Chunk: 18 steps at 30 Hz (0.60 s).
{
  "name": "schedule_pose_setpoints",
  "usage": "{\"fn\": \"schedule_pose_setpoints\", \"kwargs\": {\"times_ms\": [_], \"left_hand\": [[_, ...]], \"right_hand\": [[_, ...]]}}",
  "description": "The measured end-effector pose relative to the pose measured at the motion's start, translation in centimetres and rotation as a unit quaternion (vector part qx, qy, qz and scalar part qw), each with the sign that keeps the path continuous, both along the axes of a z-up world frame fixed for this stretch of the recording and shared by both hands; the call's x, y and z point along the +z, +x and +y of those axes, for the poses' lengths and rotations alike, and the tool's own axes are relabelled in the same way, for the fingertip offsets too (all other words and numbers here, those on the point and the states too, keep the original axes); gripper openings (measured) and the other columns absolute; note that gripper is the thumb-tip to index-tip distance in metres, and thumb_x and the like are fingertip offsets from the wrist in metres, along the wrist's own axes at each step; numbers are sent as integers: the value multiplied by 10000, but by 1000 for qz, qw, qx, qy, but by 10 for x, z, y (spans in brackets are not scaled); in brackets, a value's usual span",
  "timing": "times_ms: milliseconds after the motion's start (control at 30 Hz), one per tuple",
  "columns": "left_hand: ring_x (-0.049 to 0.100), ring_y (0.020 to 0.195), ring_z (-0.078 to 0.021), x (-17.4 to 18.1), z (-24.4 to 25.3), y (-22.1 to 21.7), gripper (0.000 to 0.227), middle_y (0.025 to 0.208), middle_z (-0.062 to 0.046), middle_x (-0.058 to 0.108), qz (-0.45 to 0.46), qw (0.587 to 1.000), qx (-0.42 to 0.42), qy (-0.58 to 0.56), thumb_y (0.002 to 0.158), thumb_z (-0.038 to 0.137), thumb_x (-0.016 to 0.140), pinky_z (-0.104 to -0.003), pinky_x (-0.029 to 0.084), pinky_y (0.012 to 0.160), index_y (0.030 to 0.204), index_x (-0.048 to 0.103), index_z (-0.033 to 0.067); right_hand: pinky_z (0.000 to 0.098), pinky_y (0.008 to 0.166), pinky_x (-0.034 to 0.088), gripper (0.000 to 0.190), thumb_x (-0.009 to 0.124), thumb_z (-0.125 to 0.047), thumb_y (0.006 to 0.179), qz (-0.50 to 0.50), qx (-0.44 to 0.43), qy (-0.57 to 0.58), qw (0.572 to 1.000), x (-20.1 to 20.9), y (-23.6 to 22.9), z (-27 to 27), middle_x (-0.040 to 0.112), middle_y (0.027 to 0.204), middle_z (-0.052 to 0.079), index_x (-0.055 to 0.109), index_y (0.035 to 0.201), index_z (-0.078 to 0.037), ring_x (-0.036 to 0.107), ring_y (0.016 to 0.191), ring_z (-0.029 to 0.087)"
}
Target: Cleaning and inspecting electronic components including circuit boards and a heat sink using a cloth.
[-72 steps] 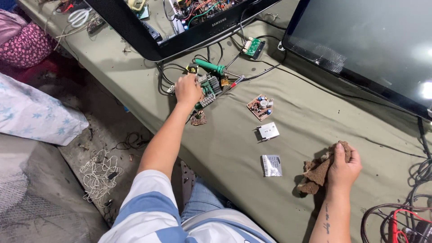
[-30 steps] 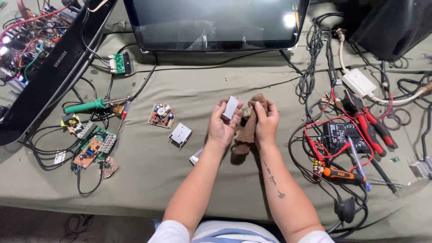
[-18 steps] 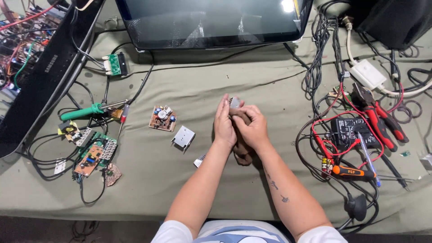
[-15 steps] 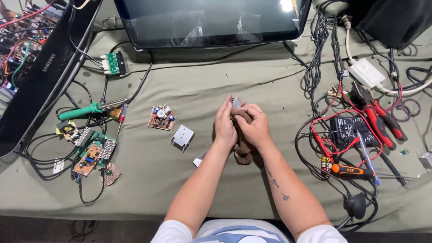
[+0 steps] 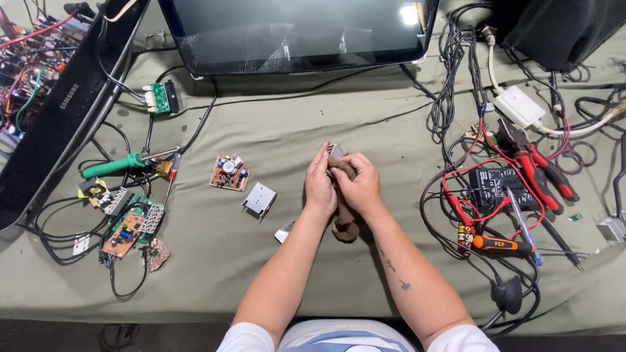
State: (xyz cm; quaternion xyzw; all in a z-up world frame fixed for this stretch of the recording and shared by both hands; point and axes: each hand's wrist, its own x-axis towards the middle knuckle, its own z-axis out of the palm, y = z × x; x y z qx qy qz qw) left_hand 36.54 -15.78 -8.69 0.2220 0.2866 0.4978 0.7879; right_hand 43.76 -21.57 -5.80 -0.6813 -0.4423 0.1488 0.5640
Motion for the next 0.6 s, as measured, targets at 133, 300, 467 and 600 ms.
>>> {"fn": "schedule_pose_setpoints", "kwargs": {"times_ms": [133, 300, 467, 600], "left_hand": [[615, 1216, -195, -3, -19, 9, 427, 1376, -122, 648, 78, 997, -20, 21, 1036, 179, 591, -376, 494, 1103, 1449, 572, 68], [674, 1116, -229, -16, -17, 11, 434, 1309, -168, 679, 50, 998, -25, -3, 1016, 105, 588, -388, 557, 1011, 1446, 574, 48], [686, 1104, -292, -25, 8, 2, 401, 1288, -231, 677, 28, 1000, 8, 5, 1039, 134, 552, -443, 555, 1025, 1426, 581, 34], [666, 1121, -209, -20, -8, 6, 394, 1283, -155, 691, 50, 999, -2, 12, 1035, 107, 539, -361, 552, 1016, 1422, 596, 57]], "right_hand": [[450, 868, 520, 152, 787, -73, 803, -8, -62, 0, 998, 11, 14, -2, 675, 884, 156, 754, 949, -100, 677, 936, 383], [430, 913, 522, 111, 779, -114, 847, -4, -73, 10, 997, 12, 18, -3, 703, 930, 130, 756, 956, -112, 687, 1015, 364], [462, 949, 530, 148, 806, -86, 776, -20, 18, 8, 1000, 20, -4, -4, 714, 917, 121, 779, 914, -132, 695, 1063, 371], [424, 917, 527, 150, 811, -143, 806, 4, -53, -22, 998, -8, 8, 3, 690, 906, 106, 776, 951, -158, 689, 1003, 338]]}}
